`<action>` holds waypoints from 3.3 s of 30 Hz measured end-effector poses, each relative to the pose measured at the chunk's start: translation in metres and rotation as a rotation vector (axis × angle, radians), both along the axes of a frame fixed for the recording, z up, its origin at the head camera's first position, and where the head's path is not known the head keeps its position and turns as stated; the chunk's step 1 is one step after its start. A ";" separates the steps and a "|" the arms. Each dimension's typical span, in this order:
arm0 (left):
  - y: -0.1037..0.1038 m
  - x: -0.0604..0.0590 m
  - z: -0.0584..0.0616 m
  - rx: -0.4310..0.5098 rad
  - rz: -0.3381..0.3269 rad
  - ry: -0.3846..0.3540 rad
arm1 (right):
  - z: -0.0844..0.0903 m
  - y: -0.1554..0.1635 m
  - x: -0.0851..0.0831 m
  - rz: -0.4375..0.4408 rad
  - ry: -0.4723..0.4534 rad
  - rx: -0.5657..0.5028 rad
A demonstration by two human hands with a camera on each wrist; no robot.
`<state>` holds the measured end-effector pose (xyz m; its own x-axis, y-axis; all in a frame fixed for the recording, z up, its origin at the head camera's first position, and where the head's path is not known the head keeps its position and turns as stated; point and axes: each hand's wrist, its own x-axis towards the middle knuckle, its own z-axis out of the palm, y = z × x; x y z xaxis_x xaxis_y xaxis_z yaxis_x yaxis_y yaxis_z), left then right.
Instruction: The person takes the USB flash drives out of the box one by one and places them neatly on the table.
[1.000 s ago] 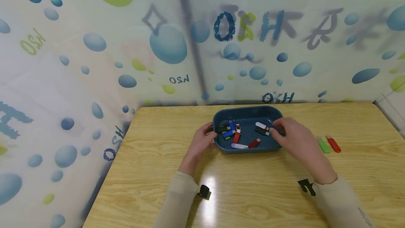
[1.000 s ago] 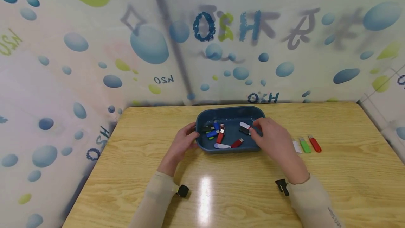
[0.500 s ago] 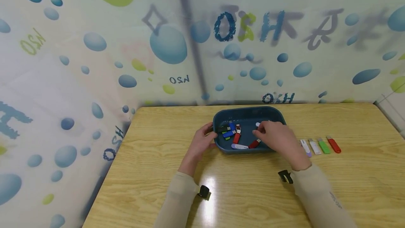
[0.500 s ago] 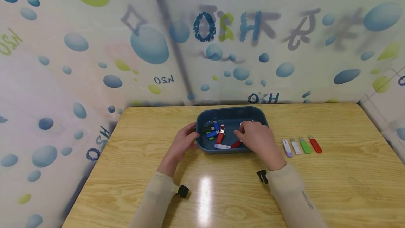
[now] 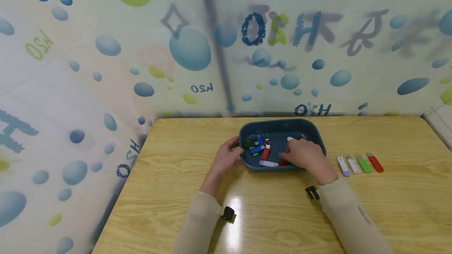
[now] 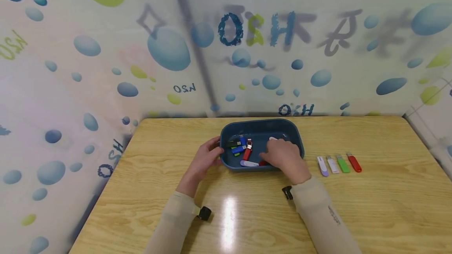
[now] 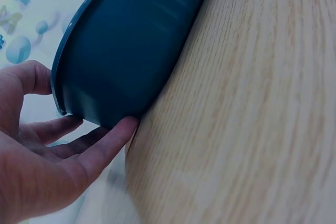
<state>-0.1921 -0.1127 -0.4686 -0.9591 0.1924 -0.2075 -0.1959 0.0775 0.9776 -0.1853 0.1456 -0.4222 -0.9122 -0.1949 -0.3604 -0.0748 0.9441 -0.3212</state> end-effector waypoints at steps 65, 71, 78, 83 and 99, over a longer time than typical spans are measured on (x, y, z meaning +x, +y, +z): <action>0.000 0.005 0.004 -0.019 -0.009 0.035 | 0.011 0.017 0.004 0.060 0.291 -0.164; 0.000 0.005 0.004 -0.010 -0.006 0.029 | 0.020 0.021 0.011 0.022 0.345 -0.185; 0.001 0.005 0.003 0.001 -0.003 0.037 | 0.026 0.028 0.018 -0.026 0.363 -0.215; 0.001 0.004 0.003 -0.004 0.000 0.032 | 0.027 0.039 0.019 -0.056 0.388 -0.249; 0.001 0.004 0.002 -0.008 0.005 0.033 | 0.028 0.091 0.027 -0.171 0.391 -0.268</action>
